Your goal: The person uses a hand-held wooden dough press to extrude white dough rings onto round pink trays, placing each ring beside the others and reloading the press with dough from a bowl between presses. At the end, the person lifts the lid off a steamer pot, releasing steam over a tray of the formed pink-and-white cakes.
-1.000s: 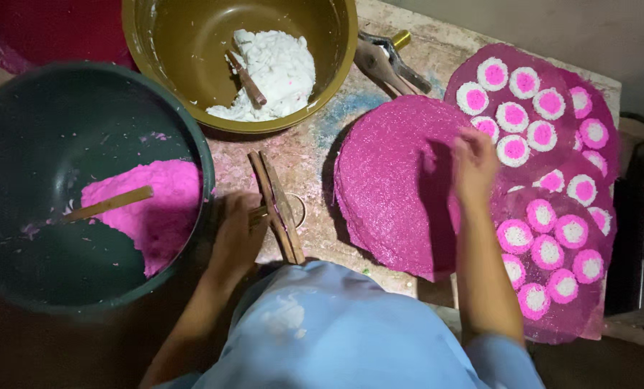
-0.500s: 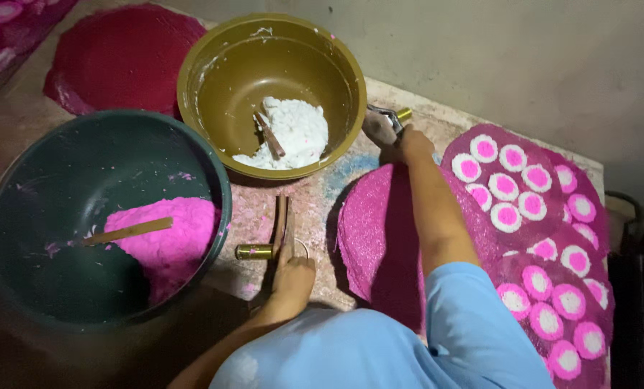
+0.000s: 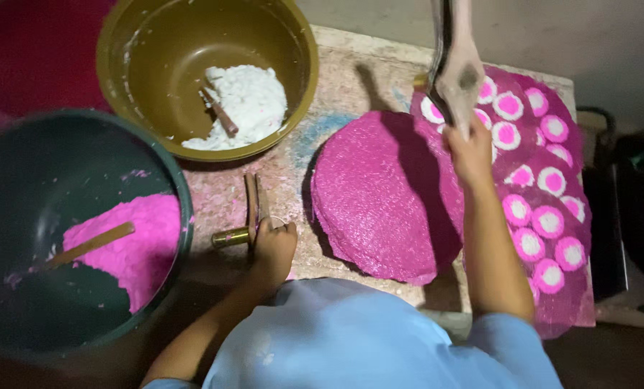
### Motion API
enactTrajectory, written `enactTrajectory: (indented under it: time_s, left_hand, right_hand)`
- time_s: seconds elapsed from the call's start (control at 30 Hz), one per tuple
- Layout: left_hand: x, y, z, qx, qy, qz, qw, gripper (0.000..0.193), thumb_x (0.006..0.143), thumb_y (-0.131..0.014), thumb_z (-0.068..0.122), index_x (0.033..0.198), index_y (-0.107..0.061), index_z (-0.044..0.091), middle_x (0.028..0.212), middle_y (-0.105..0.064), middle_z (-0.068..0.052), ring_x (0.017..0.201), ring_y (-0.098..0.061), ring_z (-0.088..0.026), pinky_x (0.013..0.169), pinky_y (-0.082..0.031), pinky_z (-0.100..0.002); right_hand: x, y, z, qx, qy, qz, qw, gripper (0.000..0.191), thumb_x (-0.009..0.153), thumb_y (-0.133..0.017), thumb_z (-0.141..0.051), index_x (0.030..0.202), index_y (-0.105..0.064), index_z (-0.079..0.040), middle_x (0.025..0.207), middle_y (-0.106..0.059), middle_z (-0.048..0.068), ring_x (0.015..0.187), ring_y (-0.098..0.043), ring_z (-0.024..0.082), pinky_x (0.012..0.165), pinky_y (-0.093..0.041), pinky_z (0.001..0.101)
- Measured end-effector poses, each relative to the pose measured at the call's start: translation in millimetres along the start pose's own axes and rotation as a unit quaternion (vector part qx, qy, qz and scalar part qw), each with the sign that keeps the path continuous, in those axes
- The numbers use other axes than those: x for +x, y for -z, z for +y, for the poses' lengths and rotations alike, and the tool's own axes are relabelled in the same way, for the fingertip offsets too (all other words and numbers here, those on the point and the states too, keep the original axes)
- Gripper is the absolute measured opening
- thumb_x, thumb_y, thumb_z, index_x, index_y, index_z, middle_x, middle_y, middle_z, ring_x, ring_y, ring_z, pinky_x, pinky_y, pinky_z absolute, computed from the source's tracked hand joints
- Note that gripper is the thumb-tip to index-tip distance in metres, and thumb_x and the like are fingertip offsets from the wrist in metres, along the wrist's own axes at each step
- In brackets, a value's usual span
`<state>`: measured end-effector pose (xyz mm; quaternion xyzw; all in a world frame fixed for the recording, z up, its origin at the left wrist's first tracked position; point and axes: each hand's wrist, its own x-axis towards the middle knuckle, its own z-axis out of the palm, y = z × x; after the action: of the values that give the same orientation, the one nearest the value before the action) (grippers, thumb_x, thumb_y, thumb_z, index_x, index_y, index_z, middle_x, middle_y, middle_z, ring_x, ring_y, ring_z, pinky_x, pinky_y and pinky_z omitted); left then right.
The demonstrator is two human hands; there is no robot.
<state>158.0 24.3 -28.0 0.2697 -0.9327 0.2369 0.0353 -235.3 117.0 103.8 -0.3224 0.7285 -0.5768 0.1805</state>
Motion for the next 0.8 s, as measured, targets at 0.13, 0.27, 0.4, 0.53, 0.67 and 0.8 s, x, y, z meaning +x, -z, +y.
enactTrajectory:
  time_s: [0.13,0.27,0.4,0.53,0.67,0.8]
  left_hand:
    - [1.8,-27.0,-10.8,0.809,-0.061,0.063,0.581,0.026,0.101,-0.060,0.026,0.096,-0.065,0.001,0.077,-0.070,-0.012,0.068,-0.065,-0.025,0.071,-0.050,-0.037]
    - [-8.2,-28.9,-30.9,0.957,-0.194,0.156,-0.151,0.022,0.093,-0.066,0.018,0.108,-0.061,0.003,0.083,-0.071,-0.010,0.074,-0.068,-0.020,0.070,-0.054,-0.032]
    - [-4.8,-23.5,-58.1,0.741,-0.214,0.176,-0.612,0.042,0.082,-0.073,0.005,0.120,-0.058,0.005,0.091,-0.073,-0.008,0.082,-0.071,-0.015,0.075,-0.057,-0.028]
    - [3.4,-33.4,-80.5,0.832,-0.166,0.200,-0.490,0.046,0.081,-0.073,-0.001,0.124,-0.059,0.002,0.097,-0.071,-0.010,0.091,-0.069,-0.017,0.083,-0.056,-0.029]
    - [-1.6,-42.7,-100.2,0.774,-0.203,0.254,-0.543,0.046,0.080,-0.073,-0.001,0.124,-0.058,0.005,0.096,-0.071,-0.010,0.087,-0.071,-0.017,0.080,-0.058,-0.030]
    - [-1.1,-36.7,-98.2,0.826,-0.139,0.226,-0.498,0.038,0.082,-0.071,-0.003,0.119,-0.067,0.000,0.096,-0.069,-0.010,0.087,-0.066,-0.017,0.081,-0.055,-0.028]
  right_hand:
    - [-98.4,41.4,33.9,0.172,0.004,0.041,0.984,0.052,0.091,-0.065,-0.012,0.143,-0.056,-0.013,0.087,-0.059,-0.001,0.071,-0.054,0.008,0.060,-0.042,0.0237]
    - [-174.9,67.5,53.3,0.128,0.020,0.117,0.985,0.028,0.097,-0.067,-0.012,0.122,-0.058,-0.003,0.097,-0.059,0.000,0.082,-0.055,0.009,0.070,-0.044,0.0249]
    - [-216.8,82.0,63.6,0.123,-0.034,0.177,0.976,0.023,0.096,-0.064,-0.014,0.115,-0.060,-0.001,0.094,-0.065,0.005,0.076,-0.059,0.012,0.066,-0.046,0.0258]
    - [-233.0,92.5,64.4,0.146,-0.021,0.223,0.964,0.023,0.097,-0.064,-0.011,0.118,-0.059,-0.002,0.098,-0.066,0.006,0.080,-0.062,0.014,0.069,-0.048,0.0284]
    - [-241.9,96.2,59.6,0.175,0.018,0.244,0.954,0.028,0.098,-0.063,-0.007,0.124,-0.057,-0.002,0.103,-0.065,0.005,0.087,-0.064,0.015,0.079,-0.053,0.0306]
    - [-241.9,92.1,58.8,0.193,0.020,0.266,0.944,0.033,0.096,-0.064,-0.007,0.128,-0.057,-0.003,0.102,-0.064,0.004,0.085,-0.064,0.015,0.077,-0.054,0.0305]
